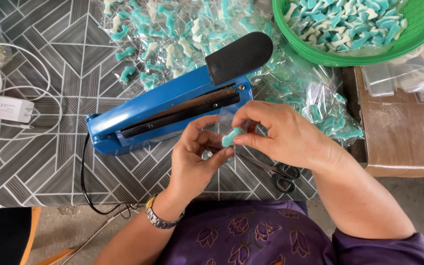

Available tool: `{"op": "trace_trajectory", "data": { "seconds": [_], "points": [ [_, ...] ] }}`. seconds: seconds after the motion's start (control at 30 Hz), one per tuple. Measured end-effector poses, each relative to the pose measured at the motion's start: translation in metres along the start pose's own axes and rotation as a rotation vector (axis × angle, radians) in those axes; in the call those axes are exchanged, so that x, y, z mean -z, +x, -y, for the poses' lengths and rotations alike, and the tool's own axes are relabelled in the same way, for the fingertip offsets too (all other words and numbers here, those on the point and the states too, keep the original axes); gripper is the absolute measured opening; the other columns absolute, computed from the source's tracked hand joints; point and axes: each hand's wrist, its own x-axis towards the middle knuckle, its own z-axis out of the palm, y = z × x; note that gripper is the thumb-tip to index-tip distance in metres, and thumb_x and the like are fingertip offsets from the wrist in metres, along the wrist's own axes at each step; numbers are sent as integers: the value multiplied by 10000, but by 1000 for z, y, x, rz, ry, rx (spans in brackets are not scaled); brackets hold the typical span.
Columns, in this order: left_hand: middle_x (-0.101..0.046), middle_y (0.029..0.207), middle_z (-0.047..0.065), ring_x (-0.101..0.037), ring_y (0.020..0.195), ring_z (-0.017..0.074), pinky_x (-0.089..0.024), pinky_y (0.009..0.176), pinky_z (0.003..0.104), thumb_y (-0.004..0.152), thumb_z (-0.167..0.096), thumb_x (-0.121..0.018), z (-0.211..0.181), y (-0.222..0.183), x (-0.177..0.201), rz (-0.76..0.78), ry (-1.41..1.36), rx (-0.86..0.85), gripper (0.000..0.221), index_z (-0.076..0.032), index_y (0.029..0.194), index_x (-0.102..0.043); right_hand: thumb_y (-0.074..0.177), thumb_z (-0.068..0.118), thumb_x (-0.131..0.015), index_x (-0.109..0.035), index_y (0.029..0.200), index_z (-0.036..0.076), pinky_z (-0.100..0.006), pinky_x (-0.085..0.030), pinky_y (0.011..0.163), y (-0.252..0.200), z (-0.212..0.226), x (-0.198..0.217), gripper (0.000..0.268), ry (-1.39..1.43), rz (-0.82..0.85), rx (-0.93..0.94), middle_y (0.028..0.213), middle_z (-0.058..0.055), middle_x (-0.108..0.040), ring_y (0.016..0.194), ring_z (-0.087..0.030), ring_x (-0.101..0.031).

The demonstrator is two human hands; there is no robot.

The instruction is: The person picks up a small blue and white candy from a bowl, places it into a small plastic bag, and then uses a blue heat sealer to seal the bag. The person repeats this process for multiple candies, arranging the sealed bags on the table.

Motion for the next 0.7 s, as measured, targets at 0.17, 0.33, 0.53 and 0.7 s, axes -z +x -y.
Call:
{"op": "trace_trajectory", "data": {
  "seconds": [0.17,0.33,0.53,0.7],
  "points": [
    [-727,942,80,-697,805,162,-610,744,292,881,-38,-801,12,-3,-6,-112,-29,-22,552,-104,1349,-516,940,185,-772,-654,1019,152,-324,-571,609,-6,5,-4,145,-11,-44,-62,893,-2,-715,769,-155,-715],
    [-697,912,50,-644,758,140,-590,734,282,896,-31,-784,6,-6,-8,-105,126,-53,555,-99,1367,-499,951,167,-773,-662,1041,128,-325,-580,612,-10,1,-12,148,-57,-149,37,900,-20,-698,769,-161,-713],
    [-728,860,56,-751,831,153,-660,787,282,900,15,-771,-3,-4,-2,-75,3,-38,651,-88,1461,-454,940,111,-768,-742,1037,101,-353,-561,654,-6,-3,-6,101,4,-107,142,955,-53,-721,791,-205,-710],
    [-791,909,119,-806,788,198,-695,740,302,914,-153,-748,-8,-1,1,-12,-38,28,456,-42,1323,-582,992,84,-665,-642,1015,131,-307,-529,804,-4,11,-2,57,139,-84,17,946,-3,-654,866,-146,-650]
  ]
}}
